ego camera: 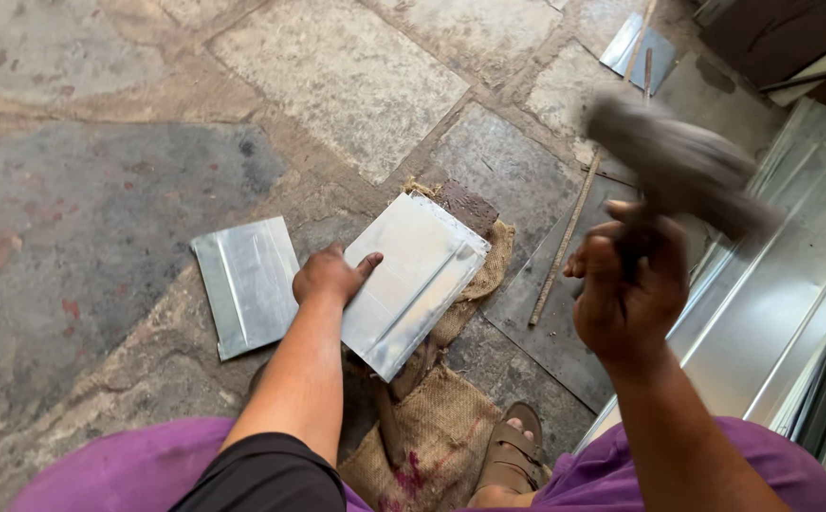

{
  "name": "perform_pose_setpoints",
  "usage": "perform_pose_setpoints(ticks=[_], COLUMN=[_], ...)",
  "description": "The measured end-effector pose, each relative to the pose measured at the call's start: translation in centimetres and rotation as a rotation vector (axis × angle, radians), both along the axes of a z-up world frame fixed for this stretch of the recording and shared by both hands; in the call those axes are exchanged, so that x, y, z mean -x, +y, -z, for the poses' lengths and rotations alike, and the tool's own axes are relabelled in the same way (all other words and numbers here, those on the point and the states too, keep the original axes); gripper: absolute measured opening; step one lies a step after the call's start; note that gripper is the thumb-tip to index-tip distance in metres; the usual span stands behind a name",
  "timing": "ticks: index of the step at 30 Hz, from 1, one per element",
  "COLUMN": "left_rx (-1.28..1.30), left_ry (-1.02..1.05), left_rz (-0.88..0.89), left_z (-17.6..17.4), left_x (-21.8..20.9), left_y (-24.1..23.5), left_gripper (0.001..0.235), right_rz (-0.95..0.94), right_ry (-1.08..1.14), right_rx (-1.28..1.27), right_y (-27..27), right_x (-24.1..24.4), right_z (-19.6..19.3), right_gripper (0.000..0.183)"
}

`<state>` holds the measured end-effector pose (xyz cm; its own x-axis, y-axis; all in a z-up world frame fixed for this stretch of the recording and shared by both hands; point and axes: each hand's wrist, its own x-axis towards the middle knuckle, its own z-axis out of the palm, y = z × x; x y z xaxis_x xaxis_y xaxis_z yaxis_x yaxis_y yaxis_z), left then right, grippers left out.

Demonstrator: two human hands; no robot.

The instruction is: The person hammers pieces of metal sheet placed on a block, one after another.

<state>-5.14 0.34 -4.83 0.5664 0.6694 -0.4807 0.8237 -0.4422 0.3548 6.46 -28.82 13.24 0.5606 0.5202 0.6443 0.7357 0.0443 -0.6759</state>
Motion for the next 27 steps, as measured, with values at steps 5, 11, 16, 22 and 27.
perform_pose_setpoints(ticks=[5, 11, 16, 22, 27], left_rx=[0.015, 0.021, 0.000, -0.015, 0.001], left_ry=[0.044, 0.065, 0.051, 0.052, 0.009], left_rz=[0.013, -0.019, -0.029, -0.021, -0.075], left_z=[-0.7, -1.3, -1.2, -1.3, -1.4], left_x=[0.0, -0.3, -0.2, -0.1, 0.2], left_y=[0.0, -0.2, 0.1, -0.1, -0.3], left_gripper=[0.106, 0.100, 0.099, 0.100, 0.091], right_rz=[-0.001, 0.231, 0.264, 0.041, 0.239], right_ry=[0.126, 0.197, 0.119, 0.170, 0.054], right_rx=[-0.015, 1.040, 0.527, -0.028, 0.838], right_y=[1.9, 2.5, 2.2, 1.1, 1.9], right_x=[-0.3, -0.9, -1.7, -3.1, -1.8], right_z=[9.0, 11.5, 6.4, 10.2, 14.5], right_gripper=[0.013, 0.017, 0.018, 0.022, 0.016])
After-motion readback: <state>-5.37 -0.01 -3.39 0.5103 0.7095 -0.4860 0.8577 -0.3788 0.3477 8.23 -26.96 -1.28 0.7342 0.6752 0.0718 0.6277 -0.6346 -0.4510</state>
